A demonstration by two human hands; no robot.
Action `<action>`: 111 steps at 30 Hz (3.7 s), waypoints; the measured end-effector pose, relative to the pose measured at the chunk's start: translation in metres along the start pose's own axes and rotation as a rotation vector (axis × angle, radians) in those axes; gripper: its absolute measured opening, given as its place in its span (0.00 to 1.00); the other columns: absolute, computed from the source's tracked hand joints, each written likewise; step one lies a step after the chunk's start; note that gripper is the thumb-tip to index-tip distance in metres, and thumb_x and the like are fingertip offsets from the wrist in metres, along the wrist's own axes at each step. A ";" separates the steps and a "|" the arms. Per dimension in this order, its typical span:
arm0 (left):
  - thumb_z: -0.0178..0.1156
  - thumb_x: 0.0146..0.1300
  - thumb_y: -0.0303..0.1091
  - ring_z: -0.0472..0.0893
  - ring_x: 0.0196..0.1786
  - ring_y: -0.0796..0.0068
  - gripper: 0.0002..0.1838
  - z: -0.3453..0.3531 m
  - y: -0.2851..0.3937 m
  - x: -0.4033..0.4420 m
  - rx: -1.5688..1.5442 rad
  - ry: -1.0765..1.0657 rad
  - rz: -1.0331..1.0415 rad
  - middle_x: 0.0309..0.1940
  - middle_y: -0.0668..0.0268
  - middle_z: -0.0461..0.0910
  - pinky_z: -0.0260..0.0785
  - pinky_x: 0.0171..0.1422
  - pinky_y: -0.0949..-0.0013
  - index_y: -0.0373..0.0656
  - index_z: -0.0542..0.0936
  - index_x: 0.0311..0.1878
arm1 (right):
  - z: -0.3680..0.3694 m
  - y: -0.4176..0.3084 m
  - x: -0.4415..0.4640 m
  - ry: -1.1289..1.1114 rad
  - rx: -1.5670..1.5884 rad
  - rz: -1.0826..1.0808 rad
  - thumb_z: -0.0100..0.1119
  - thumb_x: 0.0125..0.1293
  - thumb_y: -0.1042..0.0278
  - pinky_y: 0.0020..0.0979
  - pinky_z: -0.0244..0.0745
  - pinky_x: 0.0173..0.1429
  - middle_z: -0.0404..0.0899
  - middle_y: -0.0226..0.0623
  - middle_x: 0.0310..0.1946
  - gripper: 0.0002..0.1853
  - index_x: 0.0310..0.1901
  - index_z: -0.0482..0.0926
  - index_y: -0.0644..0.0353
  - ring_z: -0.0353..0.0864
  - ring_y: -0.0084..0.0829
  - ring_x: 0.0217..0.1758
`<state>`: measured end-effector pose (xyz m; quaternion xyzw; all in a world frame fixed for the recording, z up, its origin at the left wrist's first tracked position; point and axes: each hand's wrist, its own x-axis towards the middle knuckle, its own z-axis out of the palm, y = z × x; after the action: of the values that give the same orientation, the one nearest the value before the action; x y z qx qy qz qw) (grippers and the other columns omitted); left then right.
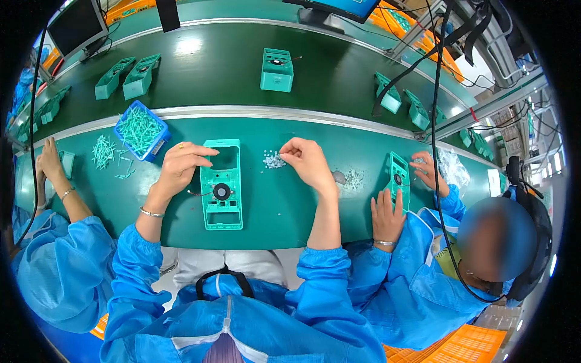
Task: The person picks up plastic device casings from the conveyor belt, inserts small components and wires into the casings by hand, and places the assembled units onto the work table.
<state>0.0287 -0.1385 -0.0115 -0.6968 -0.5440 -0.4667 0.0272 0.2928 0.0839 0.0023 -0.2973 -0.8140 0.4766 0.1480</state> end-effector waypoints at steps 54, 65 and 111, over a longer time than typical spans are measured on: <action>0.61 0.61 0.11 0.87 0.39 0.68 0.11 -0.012 0.016 -0.008 -0.006 0.235 -0.128 0.48 0.59 0.89 0.79 0.43 0.69 0.36 0.87 0.39 | 0.014 -0.006 -0.003 0.209 -0.374 -0.262 0.67 0.68 0.76 0.42 0.78 0.45 0.84 0.40 0.39 0.01 0.39 0.85 0.63 0.85 0.47 0.40; 0.74 0.65 0.34 0.82 0.32 0.78 0.30 0.010 0.132 -0.069 -0.068 0.208 -0.841 0.54 0.63 0.84 0.74 0.38 0.70 0.39 0.78 0.69 | 0.047 -0.051 -0.025 0.332 0.044 -0.474 0.69 0.67 0.81 0.30 0.76 0.39 0.83 0.37 0.35 0.02 0.39 0.86 0.64 0.82 0.30 0.34; 0.69 0.67 0.36 0.86 0.30 0.57 0.09 0.039 0.117 -0.057 0.252 0.306 -0.685 0.28 0.59 0.86 0.75 0.36 0.56 0.41 0.89 0.43 | 0.125 -0.096 -0.057 0.057 -1.050 -0.956 0.66 0.57 0.71 0.34 0.76 0.35 0.81 0.31 0.41 0.14 0.45 0.87 0.62 0.84 0.30 0.40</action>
<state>0.1461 -0.2066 -0.0173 -0.3885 -0.7878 -0.4766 0.0359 0.2387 -0.0731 0.0252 0.0481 -0.9732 -0.1037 0.1996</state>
